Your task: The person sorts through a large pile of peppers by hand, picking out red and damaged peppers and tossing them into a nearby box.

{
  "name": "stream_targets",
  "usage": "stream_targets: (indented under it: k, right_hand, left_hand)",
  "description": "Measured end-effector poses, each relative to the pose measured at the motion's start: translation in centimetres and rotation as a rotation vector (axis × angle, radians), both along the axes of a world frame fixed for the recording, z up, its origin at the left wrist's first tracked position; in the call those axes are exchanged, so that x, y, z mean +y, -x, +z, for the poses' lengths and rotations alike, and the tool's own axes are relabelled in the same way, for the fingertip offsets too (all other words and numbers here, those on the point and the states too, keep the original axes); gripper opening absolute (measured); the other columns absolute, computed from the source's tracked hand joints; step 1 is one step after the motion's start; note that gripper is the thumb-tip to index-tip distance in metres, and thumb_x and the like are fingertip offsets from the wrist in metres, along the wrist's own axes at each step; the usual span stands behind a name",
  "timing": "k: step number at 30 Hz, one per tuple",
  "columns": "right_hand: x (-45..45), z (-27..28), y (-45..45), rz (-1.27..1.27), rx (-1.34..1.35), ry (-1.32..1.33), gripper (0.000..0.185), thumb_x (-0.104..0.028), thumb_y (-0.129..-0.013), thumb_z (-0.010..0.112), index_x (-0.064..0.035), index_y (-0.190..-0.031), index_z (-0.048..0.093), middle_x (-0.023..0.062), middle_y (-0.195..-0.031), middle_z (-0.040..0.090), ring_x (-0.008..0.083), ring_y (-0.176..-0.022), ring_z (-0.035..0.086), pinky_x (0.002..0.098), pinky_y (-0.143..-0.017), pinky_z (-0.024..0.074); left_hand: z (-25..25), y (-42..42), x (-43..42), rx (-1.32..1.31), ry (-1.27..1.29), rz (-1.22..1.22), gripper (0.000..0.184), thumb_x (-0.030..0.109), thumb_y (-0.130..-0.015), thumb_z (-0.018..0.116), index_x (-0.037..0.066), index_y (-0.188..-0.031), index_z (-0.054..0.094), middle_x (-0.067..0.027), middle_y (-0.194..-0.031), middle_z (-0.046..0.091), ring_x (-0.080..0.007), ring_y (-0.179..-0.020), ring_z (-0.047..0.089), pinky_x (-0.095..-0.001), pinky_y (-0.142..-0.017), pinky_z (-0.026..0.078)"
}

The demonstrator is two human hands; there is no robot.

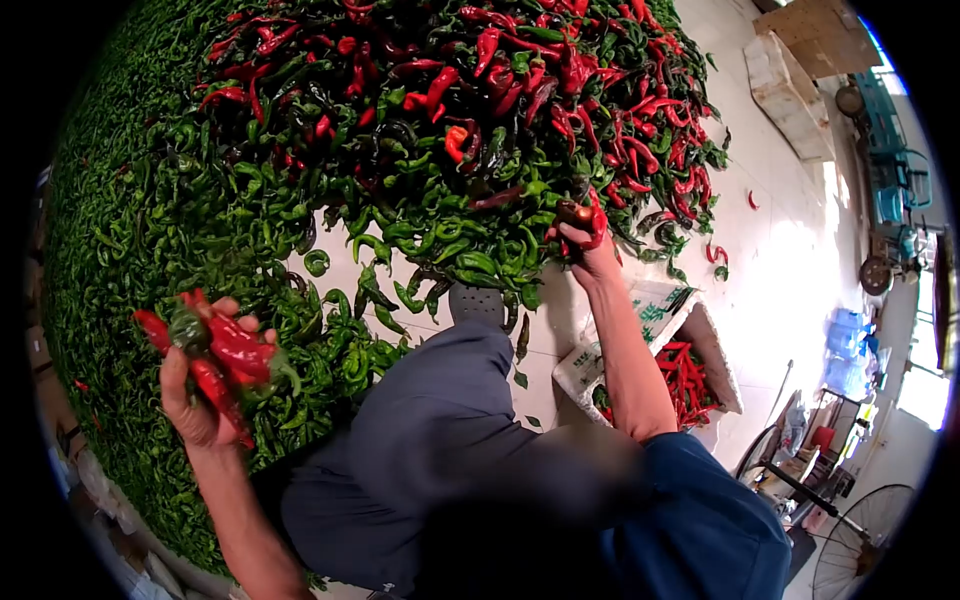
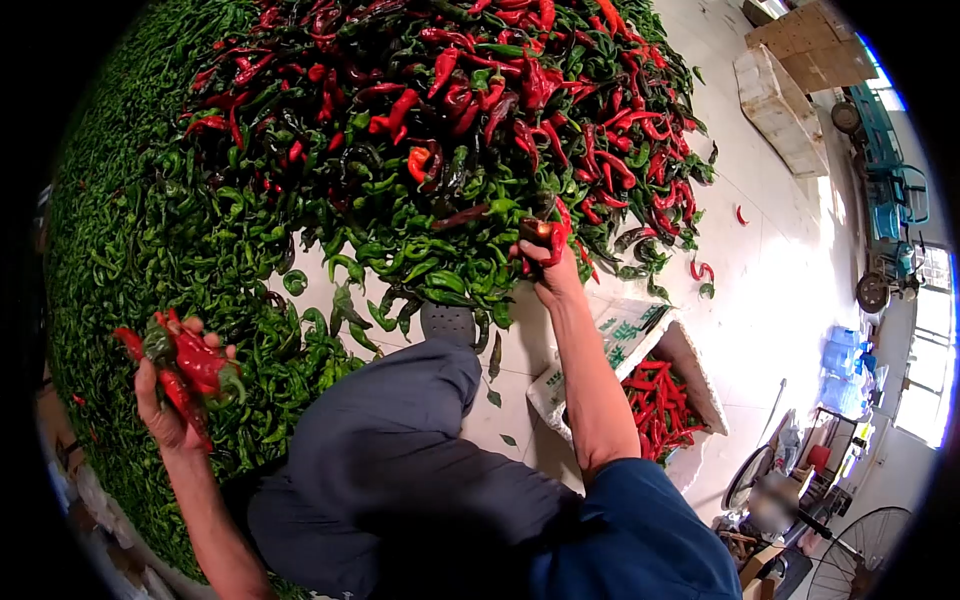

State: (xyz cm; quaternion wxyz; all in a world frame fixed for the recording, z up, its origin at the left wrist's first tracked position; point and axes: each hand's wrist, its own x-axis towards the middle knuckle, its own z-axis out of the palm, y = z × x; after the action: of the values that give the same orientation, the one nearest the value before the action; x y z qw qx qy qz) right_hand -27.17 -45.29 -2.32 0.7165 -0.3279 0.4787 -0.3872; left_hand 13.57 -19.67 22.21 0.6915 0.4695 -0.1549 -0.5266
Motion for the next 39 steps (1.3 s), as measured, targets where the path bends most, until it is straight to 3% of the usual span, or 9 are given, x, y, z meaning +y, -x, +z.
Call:
stream_targets:
  k: [6, 10, 19, 21, 22, 29, 34, 36, 39]
  right_hand:
    - [0.0, -3.1, -6.4, -0.202, -0.277, -0.124, 0.028, 0.003, -0.084, 0.07, -0.0028, -0.11, 0.062, 0.0072, -0.092, 0.067, 0.0204, -0.081, 0.067, 0.0301, -0.074, 0.053]
    - [1.0, -3.5, -8.2, -0.28, -0.216, -0.102, 0.031, 0.004, -0.084, 0.069, -0.003, -0.113, 0.06, 0.0078, -0.096, 0.066, 0.0196, -0.082, 0.067, 0.0287, -0.069, 0.051]
    - [3.0, -5.3, -7.6, -0.029, -0.196, -0.112, 0.056, 0.007, -0.08, 0.073, -0.0061, -0.129, 0.051, 0.0075, -0.101, 0.067, 0.0195, -0.086, 0.067, 0.03, -0.067, 0.0513]
    - [2.6, -5.7, -8.3, -0.012, -0.193, -0.11, 0.057, 0.008, -0.079, 0.074, -0.0064, -0.13, 0.051, 0.0078, -0.103, 0.067, 0.02, -0.086, 0.068, 0.0301, -0.069, 0.0524]
    - [2.7, -5.6, -8.7, -0.003, -0.19, -0.113, 0.057, 0.008, -0.079, 0.074, -0.0065, -0.13, 0.051, 0.008, -0.104, 0.067, 0.0202, -0.086, 0.068, 0.0301, -0.07, 0.053]
    - [2.2, -5.3, -11.5, -0.036, -0.311, -0.25, 0.061, 0.008, -0.079, 0.073, -0.0064, -0.134, 0.05, 0.0056, -0.111, 0.066, 0.0183, -0.09, 0.067, 0.0295, -0.085, 0.053]
    - [3.2, -6.1, -12.7, 0.214, 0.174, -0.036, 0.06, 0.001, -0.087, 0.067, -0.0037, -0.143, 0.046, 0.0096, -0.116, 0.066, 0.0176, -0.103, 0.063, 0.0322, -0.093, 0.0498]
    - [2.5, -8.1, -14.7, 0.24, 0.663, 0.652, 0.045, -0.002, -0.087, 0.065, 0.0008, -0.131, 0.057, 0.0146, -0.123, 0.065, 0.0246, -0.116, 0.059, 0.0342, -0.101, 0.0451]
    - [3.1, -8.1, -15.3, 0.117, 0.52, 0.406, 0.038, -0.003, -0.086, 0.064, 0.0027, -0.124, 0.061, 0.0163, -0.125, 0.063, 0.0281, -0.119, 0.057, 0.0346, -0.103, 0.0428]
  left_hand:
    - [-5.1, 2.3, -3.0, -0.002, -0.409, -0.304, 0.064, 0.045, -0.083, 0.07, -0.002, -0.124, 0.053, -0.0181, -0.115, 0.063, -0.0295, -0.098, 0.068, -0.044, -0.069, 0.064]
    - [-6.4, 4.9, -3.5, 0.076, -0.52, -0.329, 0.064, 0.03, -0.079, 0.074, 0.003, -0.13, 0.047, -0.0159, -0.117, 0.063, -0.0307, -0.103, 0.066, -0.0495, -0.088, 0.058]
    - [-16.5, 4.1, -15.7, 0.191, -0.31, -0.436, 0.06, 0.023, -0.092, 0.061, -0.002, -0.143, 0.041, -0.0184, -0.12, 0.062, -0.031, -0.111, 0.064, -0.0547, -0.093, 0.055]
    - [-18.0, 6.0, -20.5, 0.156, -0.342, -0.411, 0.043, 0.017, -0.091, 0.064, -0.001, -0.129, 0.052, -0.0155, -0.117, 0.063, -0.0308, -0.113, 0.064, -0.0498, -0.094, 0.057]
    - [-19.0, 6.4, -22.8, 0.128, -0.346, -0.458, 0.03, 0.022, -0.087, 0.073, 0.005, -0.109, 0.063, -0.006, -0.094, 0.066, -0.0171, -0.083, 0.067, -0.0377, -0.076, 0.059]
    - [-19.3, 8.1, -29.7, 0.061, -0.364, -0.529, 0.021, 0.021, -0.083, 0.075, 0.009, -0.096, 0.065, -0.0004, -0.083, 0.063, -0.012, -0.073, 0.061, -0.0321, -0.066, 0.055]
    - [-20.0, 9.8, -29.4, -0.012, -0.319, -0.477, 0.028, 0.015, -0.078, 0.079, 0.009, -0.1, 0.064, -0.0003, -0.087, 0.064, -0.0129, -0.079, 0.061, -0.0317, -0.075, 0.052]
    - [-20.0, 10.7, -29.6, -0.113, -0.342, -0.501, 0.027, 0.01, -0.076, 0.079, 0.008, -0.098, 0.062, -0.0014, -0.09, 0.064, -0.0134, -0.083, 0.061, -0.0315, -0.077, 0.05]
    - [-20.1, 11.4, -29.8, -0.191, -0.376, -0.521, 0.027, 0.01, -0.075, 0.079, 0.008, -0.096, 0.063, -0.0005, -0.09, 0.064, -0.0134, -0.085, 0.06, -0.0316, -0.08, 0.048]
